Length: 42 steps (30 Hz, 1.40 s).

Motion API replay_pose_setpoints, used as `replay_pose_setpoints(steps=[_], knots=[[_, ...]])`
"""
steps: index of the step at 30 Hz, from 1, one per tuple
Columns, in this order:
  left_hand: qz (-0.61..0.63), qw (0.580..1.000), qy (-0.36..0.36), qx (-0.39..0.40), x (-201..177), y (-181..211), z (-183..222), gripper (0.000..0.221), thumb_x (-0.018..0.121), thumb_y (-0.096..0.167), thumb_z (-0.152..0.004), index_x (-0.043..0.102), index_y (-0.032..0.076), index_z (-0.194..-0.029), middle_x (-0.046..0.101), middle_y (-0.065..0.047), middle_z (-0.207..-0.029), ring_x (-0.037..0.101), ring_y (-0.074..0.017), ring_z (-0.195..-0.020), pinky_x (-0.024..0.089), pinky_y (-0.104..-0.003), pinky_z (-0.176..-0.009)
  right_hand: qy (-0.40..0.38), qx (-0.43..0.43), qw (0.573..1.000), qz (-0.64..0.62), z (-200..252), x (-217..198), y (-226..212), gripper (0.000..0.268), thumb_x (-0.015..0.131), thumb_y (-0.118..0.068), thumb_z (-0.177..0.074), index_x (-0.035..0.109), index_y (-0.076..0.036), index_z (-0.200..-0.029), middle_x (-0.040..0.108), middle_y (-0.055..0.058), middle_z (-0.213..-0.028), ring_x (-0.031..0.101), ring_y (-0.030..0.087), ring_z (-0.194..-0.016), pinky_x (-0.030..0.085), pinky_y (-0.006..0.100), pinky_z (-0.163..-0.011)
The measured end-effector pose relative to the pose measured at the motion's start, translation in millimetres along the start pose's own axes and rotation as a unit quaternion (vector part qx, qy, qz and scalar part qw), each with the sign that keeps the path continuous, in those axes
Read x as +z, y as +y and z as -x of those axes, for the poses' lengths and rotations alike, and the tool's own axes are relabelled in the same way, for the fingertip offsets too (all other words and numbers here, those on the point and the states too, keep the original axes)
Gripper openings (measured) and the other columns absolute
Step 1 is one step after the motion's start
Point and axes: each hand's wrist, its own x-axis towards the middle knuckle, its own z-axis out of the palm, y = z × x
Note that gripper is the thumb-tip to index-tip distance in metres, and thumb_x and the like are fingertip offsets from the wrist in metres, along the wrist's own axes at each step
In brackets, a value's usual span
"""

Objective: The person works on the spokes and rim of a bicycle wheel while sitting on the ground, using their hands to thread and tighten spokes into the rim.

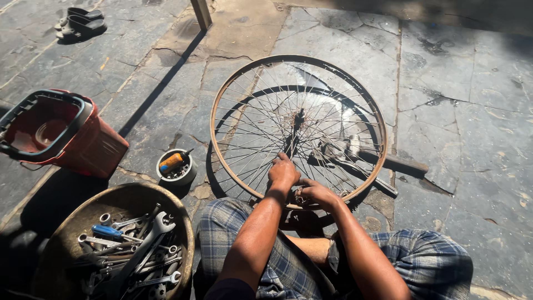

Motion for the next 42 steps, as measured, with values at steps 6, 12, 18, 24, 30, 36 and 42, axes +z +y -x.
replay_pose_setpoints(steps=[6, 12, 18, 24, 30, 36, 42], knots=[[0.004, 0.999, 0.032, 0.014, 10, -3, -5, 0.103, 0.075, 0.033, -0.082, 0.018, -0.004, -0.158, 0.043, -0.036, -0.149, 0.067, -0.0402, -0.116, 0.061, -0.046, -0.086, -0.037, 0.028, 0.999, 0.021, 2, -3, -8, 0.043, 0.061, -0.013, -0.087, 0.058, -0.005, -0.128, 0.072, 0.009, -0.098, 0.066, 0.017, -0.08, 0.05, 0.031, -0.066], [-0.002, 1.0, 0.002, 0.016, -5, 1, 5, 0.11, 0.079, 0.042, -0.081, 0.018, -0.005, -0.159, 0.052, -0.033, -0.14, 0.068, -0.0392, -0.113, 0.06, -0.045, -0.088, 0.053, -0.079, 0.986, 0.135, -21, 9, 18, 0.039, 0.066, -0.01, -0.087, 0.061, 0.004, -0.123, 0.071, 0.014, -0.101, 0.066, 0.02, -0.087, 0.054, 0.034, -0.075], [0.012, 0.999, 0.023, 0.022, -8, -2, 12, 0.115, 0.081, 0.049, -0.078, 0.019, -0.004, -0.159, 0.052, -0.029, -0.141, 0.066, -0.0378, -0.118, 0.058, -0.046, -0.092, 0.155, -0.128, 0.923, 0.328, -38, 3, 41, 0.057, 0.072, -0.019, -0.087, 0.052, 0.011, -0.13, 0.065, 0.03, -0.119, 0.065, 0.036, -0.113, 0.05, 0.043, -0.096], [0.061, 0.969, 0.193, 0.139, -13, 2, 13, 0.086, 0.079, 0.046, -0.082, 0.041, 0.001, -0.144, 0.054, -0.021, -0.135, 0.059, -0.0362, -0.118, 0.047, -0.052, -0.097, 0.164, -0.176, 0.916, 0.321, -40, 1, 46, 0.054, 0.073, -0.019, -0.089, 0.053, 0.011, -0.129, 0.066, 0.031, -0.118, 0.066, 0.037, -0.109, 0.051, 0.043, -0.094], [0.736, 0.628, -0.07, 0.243, -100, 41, 51, 0.034, 0.064, 0.018, -0.1, 0.066, -0.004, -0.125, 0.071, -0.018, -0.108, 0.065, -0.02, -0.087, 0.053, -0.03, -0.075, 0.146, -0.086, 0.946, 0.275, -5, 24, 9, 0.042, 0.068, -0.02, -0.092, 0.058, 0.005, -0.125, 0.072, 0.021, -0.108, 0.072, 0.028, -0.093, 0.056, 0.039, -0.083], [0.829, 0.406, -0.205, 0.326, -209, 54, 148, 0.025, 0.059, 0.016, -0.102, 0.061, 0.001, -0.123, 0.067, -0.011, -0.099, 0.064, -0.0164, -0.084, 0.054, -0.03, -0.075, 0.15, -0.091, 0.938, 0.3, 8, 28, -4, 0.04, 0.068, -0.021, -0.093, 0.059, 0.005, -0.123, 0.071, 0.022, -0.109, 0.071, 0.028, -0.098, 0.055, 0.039, -0.086], [0.823, 0.362, -0.217, 0.38, -259, 46, 157, 0.025, 0.059, 0.015, -0.109, 0.061, 0.001, -0.129, 0.063, -0.006, -0.092, 0.055, -0.0125, -0.072, 0.044, -0.029, -0.066, 0.161, -0.065, 0.933, 0.315, 6, 28, -4, 0.04, 0.067, -0.025, -0.093, 0.061, 0.002, -0.122, 0.072, 0.021, -0.105, 0.071, 0.03, -0.098, 0.054, 0.042, -0.087]])
